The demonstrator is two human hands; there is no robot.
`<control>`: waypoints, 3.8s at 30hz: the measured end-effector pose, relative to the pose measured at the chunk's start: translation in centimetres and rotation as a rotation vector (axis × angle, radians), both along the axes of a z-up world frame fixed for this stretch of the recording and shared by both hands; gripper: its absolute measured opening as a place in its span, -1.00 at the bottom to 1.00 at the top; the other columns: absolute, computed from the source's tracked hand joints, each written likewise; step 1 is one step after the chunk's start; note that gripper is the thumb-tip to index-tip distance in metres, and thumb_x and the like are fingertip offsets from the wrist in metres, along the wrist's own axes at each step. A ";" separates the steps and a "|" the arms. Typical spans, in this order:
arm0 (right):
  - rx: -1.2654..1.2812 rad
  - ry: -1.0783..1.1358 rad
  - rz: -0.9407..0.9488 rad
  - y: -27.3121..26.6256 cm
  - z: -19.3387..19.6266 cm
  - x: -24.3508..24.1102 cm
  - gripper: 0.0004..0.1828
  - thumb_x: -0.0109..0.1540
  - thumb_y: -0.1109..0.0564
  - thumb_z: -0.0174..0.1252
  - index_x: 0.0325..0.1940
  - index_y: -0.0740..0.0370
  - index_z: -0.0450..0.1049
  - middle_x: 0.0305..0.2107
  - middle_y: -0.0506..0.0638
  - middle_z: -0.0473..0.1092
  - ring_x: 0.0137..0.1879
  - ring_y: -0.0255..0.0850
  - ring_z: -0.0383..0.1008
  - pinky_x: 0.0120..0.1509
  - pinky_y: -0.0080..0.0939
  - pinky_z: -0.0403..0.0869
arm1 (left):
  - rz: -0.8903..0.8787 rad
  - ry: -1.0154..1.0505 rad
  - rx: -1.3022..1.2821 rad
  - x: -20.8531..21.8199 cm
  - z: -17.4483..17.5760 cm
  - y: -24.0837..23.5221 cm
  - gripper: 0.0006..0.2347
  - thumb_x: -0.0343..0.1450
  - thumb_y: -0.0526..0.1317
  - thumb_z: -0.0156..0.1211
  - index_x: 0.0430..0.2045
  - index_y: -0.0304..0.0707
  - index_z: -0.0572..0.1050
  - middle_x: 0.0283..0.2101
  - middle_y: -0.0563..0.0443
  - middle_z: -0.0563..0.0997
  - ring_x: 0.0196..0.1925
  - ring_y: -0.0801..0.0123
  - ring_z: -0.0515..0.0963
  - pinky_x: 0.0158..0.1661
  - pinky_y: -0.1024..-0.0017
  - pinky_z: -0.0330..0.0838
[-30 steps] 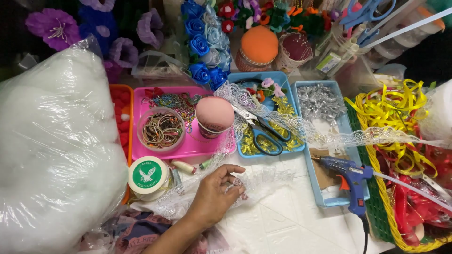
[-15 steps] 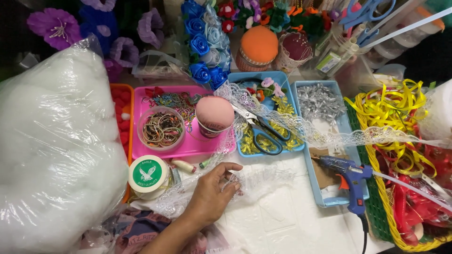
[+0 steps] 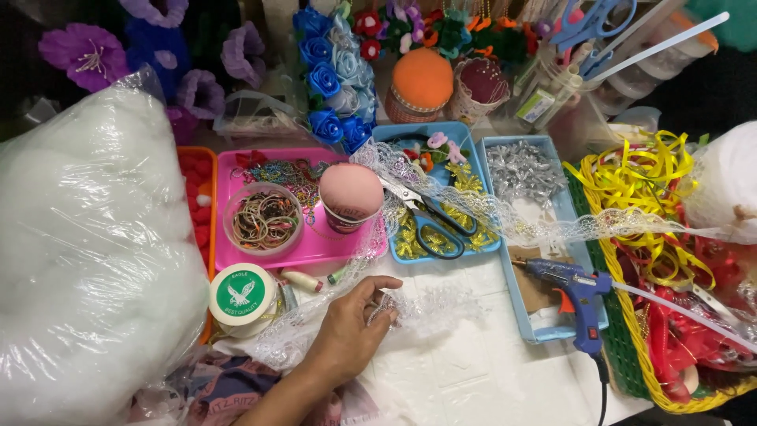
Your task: Gathering and pleating white lace to decorate a small pink egg-shaped object.
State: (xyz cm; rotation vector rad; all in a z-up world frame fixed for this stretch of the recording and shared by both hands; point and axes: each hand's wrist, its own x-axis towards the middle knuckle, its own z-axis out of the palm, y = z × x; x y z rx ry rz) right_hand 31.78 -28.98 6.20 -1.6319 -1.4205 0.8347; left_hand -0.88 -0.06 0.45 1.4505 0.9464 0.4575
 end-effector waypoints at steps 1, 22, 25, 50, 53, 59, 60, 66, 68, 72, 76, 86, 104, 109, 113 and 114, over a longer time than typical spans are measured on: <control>-0.014 -0.017 -0.005 1.5 0.1 -1.0 -0.64 0.11 0.23 0.35 -0.01 0.18 0.76 -0.62 -0.09 0.55 -0.53 -0.37 0.57 -0.37 -0.40 0.50 | 0.000 0.000 0.003 0.0 0.3 0.0 -0.71 0.38 -0.32 0.28 -0.02 0.02 0.60 -0.36 0.16 0.45 -0.41 0.51 0.41 -0.22 0.57 0.34; 0.305 -1.096 -0.290 18.0 -5.5 -8.0 -0.80 0.03 0.36 0.08 -0.34 0.15 0.45 -0.40 -0.03 0.33 -0.28 -0.11 0.38 -0.28 -0.18 0.30 | -0.150 -0.013 0.208 0.1 0.5 0.2 -0.57 0.36 -0.35 0.17 0.15 0.01 0.41 -0.10 0.02 0.66 -0.31 0.32 0.58 -0.12 0.42 0.40; 0.381 -1.067 -0.290 18.3 -5.6 -7.5 -0.80 0.04 0.44 0.05 -0.34 0.26 0.46 -0.44 0.02 0.31 -0.32 -0.10 0.36 -0.31 -0.22 0.31 | -0.164 0.016 0.196 0.0 0.9 0.5 -0.59 0.40 -0.30 0.15 0.19 -0.03 0.38 0.11 -0.08 0.63 0.12 0.17 0.61 0.06 0.30 0.39; 0.321 -0.885 -0.001 16.8 -6.2 -10.7 -0.69 0.27 0.28 0.03 0.09 0.32 0.49 0.00 0.12 0.49 0.24 0.02 0.51 0.30 -0.08 0.48 | -0.196 0.332 0.312 -1.2 0.8 1.4 -0.54 0.38 -0.23 0.26 0.19 0.16 0.36 -0.14 -0.12 0.67 -0.09 -0.05 0.64 -0.12 0.11 0.43; 0.354 -0.909 -0.002 16.6 -6.4 -10.5 -0.69 0.27 0.30 0.06 0.09 0.34 0.50 -0.01 0.12 0.50 0.21 -0.01 0.53 0.24 -0.10 0.51 | -0.191 0.314 0.310 -1.6 0.6 1.5 -0.55 0.37 -0.25 0.25 0.17 0.13 0.37 -0.08 -0.11 0.67 -0.05 -0.04 0.63 -0.11 0.11 0.43; 0.391 -0.868 -0.008 16.3 -5.4 -10.4 -0.71 0.27 0.27 0.09 0.08 0.33 0.51 -0.03 0.12 0.52 0.18 0.03 0.54 0.23 -0.06 0.53 | -0.243 0.364 0.285 -1.8 1.5 1.7 -0.55 0.39 -0.26 0.20 0.20 0.14 0.33 -0.17 -0.15 0.65 -0.05 -0.08 0.60 -0.14 0.07 0.41; 0.408 -0.842 0.006 16.2 -4.8 -10.5 -0.71 0.29 0.25 0.08 0.08 0.34 0.51 -0.02 0.11 0.51 0.20 0.08 0.53 0.29 -0.02 0.51 | -0.242 0.358 0.303 -1.8 1.5 1.6 -0.55 0.39 -0.26 0.19 0.20 0.12 0.33 -0.21 -0.15 0.65 -0.08 -0.07 0.61 -0.15 0.07 0.42; 0.297 -0.745 0.331 12.5 -3.7 -11.9 -0.73 0.25 0.14 0.12 0.02 0.19 0.52 -0.14 0.06 0.50 -0.06 -0.05 0.53 0.05 -0.07 0.43 | -0.183 0.376 0.311 -1.8 2.4 2.1 -0.51 0.37 -0.25 0.25 0.23 0.15 0.35 -0.10 -0.18 0.68 -0.03 -0.08 0.64 -0.07 0.05 0.45; 0.224 -0.827 0.361 11.4 -5.2 -11.0 -0.67 0.18 0.09 0.20 0.03 0.06 0.52 -0.04 0.05 0.48 -0.04 -0.04 0.54 0.03 -0.03 0.43 | -0.184 0.331 0.315 -2.0 2.9 2.1 -0.53 0.37 -0.26 0.21 0.22 0.13 0.36 0.00 -0.13 0.65 0.04 -0.02 0.62 -0.02 0.08 0.43; 0.204 -0.867 0.277 13.5 0.4 -10.9 -0.73 0.22 0.03 0.18 0.00 -0.03 0.55 0.07 0.03 0.51 0.04 -0.08 0.57 0.04 0.01 0.50 | -0.186 0.206 0.341 -2.7 2.6 2.2 -0.55 0.36 -0.31 0.18 0.18 0.06 0.38 0.18 -0.02 0.58 0.14 0.09 0.57 0.07 0.15 0.39; 0.259 -0.876 0.171 21.5 6.1 -12.0 -0.67 0.31 -0.01 0.06 0.11 0.11 0.48 0.08 0.07 0.47 0.12 0.00 0.50 0.18 0.06 0.43 | -0.189 0.272 0.268 -2.6 3.1 1.8 -0.54 0.39 -0.29 0.21 0.22 0.12 0.34 0.25 -0.10 0.52 0.29 0.03 0.47 0.18 0.08 0.34; 0.000 -0.852 0.383 36.7 6.3 -18.0 -0.05 0.18 -0.29 0.15 0.58 -0.02 0.02 0.09 0.25 0.26 0.12 0.21 0.33 0.09 0.22 0.29 | -0.120 0.264 0.365 -1.5 1.5 1.3 -0.43 0.23 -0.11 0.35 0.18 -0.04 0.39 -0.04 -0.12 0.65 -0.12 0.04 0.66 -0.01 0.16 0.43; -0.009 -0.557 0.260 26.2 8.4 -9.3 -0.10 0.12 -0.22 0.17 0.48 0.10 0.12 0.23 0.18 0.30 0.27 0.07 0.38 0.22 0.08 0.36 | -0.397 -0.038 0.703 0.6 0.1 -1.0 -0.80 0.26 -0.37 0.36 -0.34 0.00 0.57 -0.23 0.06 0.52 -0.32 0.13 0.62 -0.36 0.23 0.46; -0.187 -0.605 0.408 25.9 6.9 -12.0 -0.11 0.13 -0.28 0.09 0.51 -0.05 0.09 0.02 0.13 0.27 0.05 0.14 0.40 -0.05 0.17 0.44 | -0.423 -0.112 0.791 -0.6 1.2 -1.7 -0.75 0.24 -0.44 0.27 -0.29 -0.07 0.52 -0.15 -0.06 0.59 -0.14 0.07 0.67 -0.30 0.22 0.51; -0.075 -0.617 0.469 25.0 7.2 -11.9 -0.08 0.20 -0.38 0.02 0.54 0.03 0.01 0.24 0.24 0.19 0.22 0.24 0.35 0.14 0.23 0.39 | -0.355 -0.124 0.807 -0.9 1.4 -1.4 -0.77 0.24 -0.43 0.22 -0.31 -0.06 0.51 -0.25 -0.02 0.59 -0.32 0.08 0.62 -0.34 0.24 0.46; -0.128 -0.579 0.476 24.7 7.4 -11.8 -0.01 0.20 -0.44 -0.03 0.60 -0.01 -0.09 0.39 0.25 0.11 0.36 0.23 0.26 0.18 0.25 0.38 | -0.338 -0.127 0.810 -1.0 1.5 -1.3 -0.78 0.25 -0.43 0.21 -0.32 -0.07 0.51 -0.31 0.00 0.58 -0.36 0.09 0.62 -0.34 0.24 0.46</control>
